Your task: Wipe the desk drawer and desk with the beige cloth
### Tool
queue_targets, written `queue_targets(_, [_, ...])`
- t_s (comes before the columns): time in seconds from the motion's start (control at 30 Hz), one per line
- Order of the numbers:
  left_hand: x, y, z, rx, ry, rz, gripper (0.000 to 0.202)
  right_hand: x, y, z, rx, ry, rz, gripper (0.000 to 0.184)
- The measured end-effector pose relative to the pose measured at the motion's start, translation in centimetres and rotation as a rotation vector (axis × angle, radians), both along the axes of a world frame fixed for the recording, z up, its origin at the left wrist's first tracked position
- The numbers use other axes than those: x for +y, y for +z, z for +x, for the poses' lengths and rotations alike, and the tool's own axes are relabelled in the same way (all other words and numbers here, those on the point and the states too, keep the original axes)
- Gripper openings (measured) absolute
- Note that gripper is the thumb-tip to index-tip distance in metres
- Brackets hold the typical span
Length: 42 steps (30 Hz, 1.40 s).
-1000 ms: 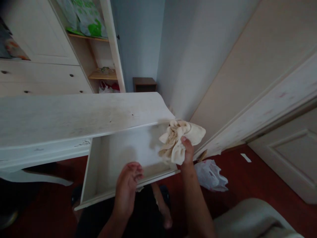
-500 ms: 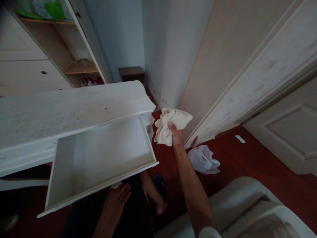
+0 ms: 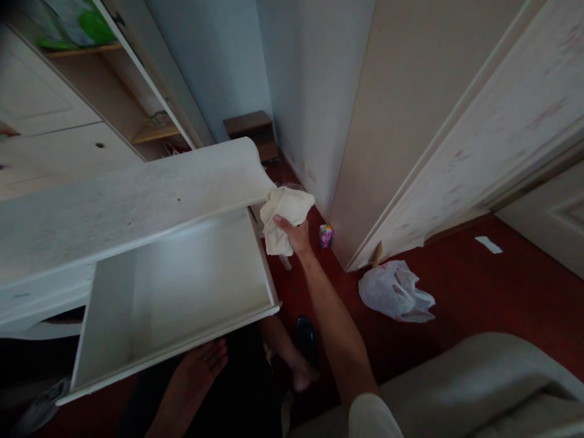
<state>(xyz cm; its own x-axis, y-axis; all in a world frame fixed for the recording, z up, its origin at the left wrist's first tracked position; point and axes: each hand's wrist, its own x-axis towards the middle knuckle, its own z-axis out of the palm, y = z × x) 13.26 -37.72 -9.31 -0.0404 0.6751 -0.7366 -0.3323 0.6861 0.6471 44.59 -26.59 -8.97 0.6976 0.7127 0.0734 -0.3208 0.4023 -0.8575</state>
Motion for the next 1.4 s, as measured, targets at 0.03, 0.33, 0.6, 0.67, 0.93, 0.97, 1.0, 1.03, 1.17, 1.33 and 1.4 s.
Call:
queue_targets(0.03, [-0.1, -0.1, -0.1, 0.005, -0.002, -0.004, 0.009, 0.2, -0.2, 0.2, -0.007, 0.03, -0.004, 0.044])
queue_targets(0.33, [-0.2, -1.2, -1.3, -0.012, -0.031, -0.052, 0.01, 2.5, -1.8, -1.4, -0.012, 0.233, 0.029, 0.036])
queue_targets(0.6, [0.0, -1.0, -0.9, -0.034, -0.01, -0.058, 0.013, -1.7, -3.4, -2.9, 0.093, 0.294, -0.027, 0.049])
queue_targets(0.67, [0.1, -1.0, -0.9, -0.042, -0.01, -0.057, 0.015, -4.7, -4.6, -3.3, 0.135, 0.311, -0.081, 0.052])
queue_targets(0.93, [0.1, -1.3, -1.3, -0.073, -0.077, -0.017, 0.01, -14.4, -10.3, -5.4, 0.165, 0.287, -0.257, 0.049])
queue_targets(0.97, [0.1, -1.4, -1.4, -0.08, -0.083, -0.014, 0.01, -14.6, -10.8, -5.4, 0.157, 0.265, -0.265, 0.048])
queue_targets(1.0, [0.1, -1.6, -1.5, -0.087, -0.089, -0.012, 0.009, -14.5, -11.1, -5.4, 0.147, 0.253, -0.271, 0.048])
queue_targets(1.03, [0.2, -1.8, -1.6, -0.092, -0.092, -0.011, 0.009, -14.1, -11.3, -5.4, 0.138, 0.245, -0.271, 0.049])
queue_targets(1.17, [0.3, -2.4, -1.7, -0.095, -0.08, -0.017, 0.011, -10.4, -10.2, -4.5, 0.098, 0.278, -0.235, 0.056])
queue_targets(1.33, [0.1, -2.4, -1.5, -0.104, -0.106, 0.025, 0.02, -3.1, -5.5, -3.0, -0.008, 0.258, -0.159, 0.053])
queue_targets(1.4, [0.0, -2.4, -1.5, -0.098, -0.12, 0.018, 0.023, -0.5, -4.0, -2.6, -0.051, 0.227, -0.111, 0.052])
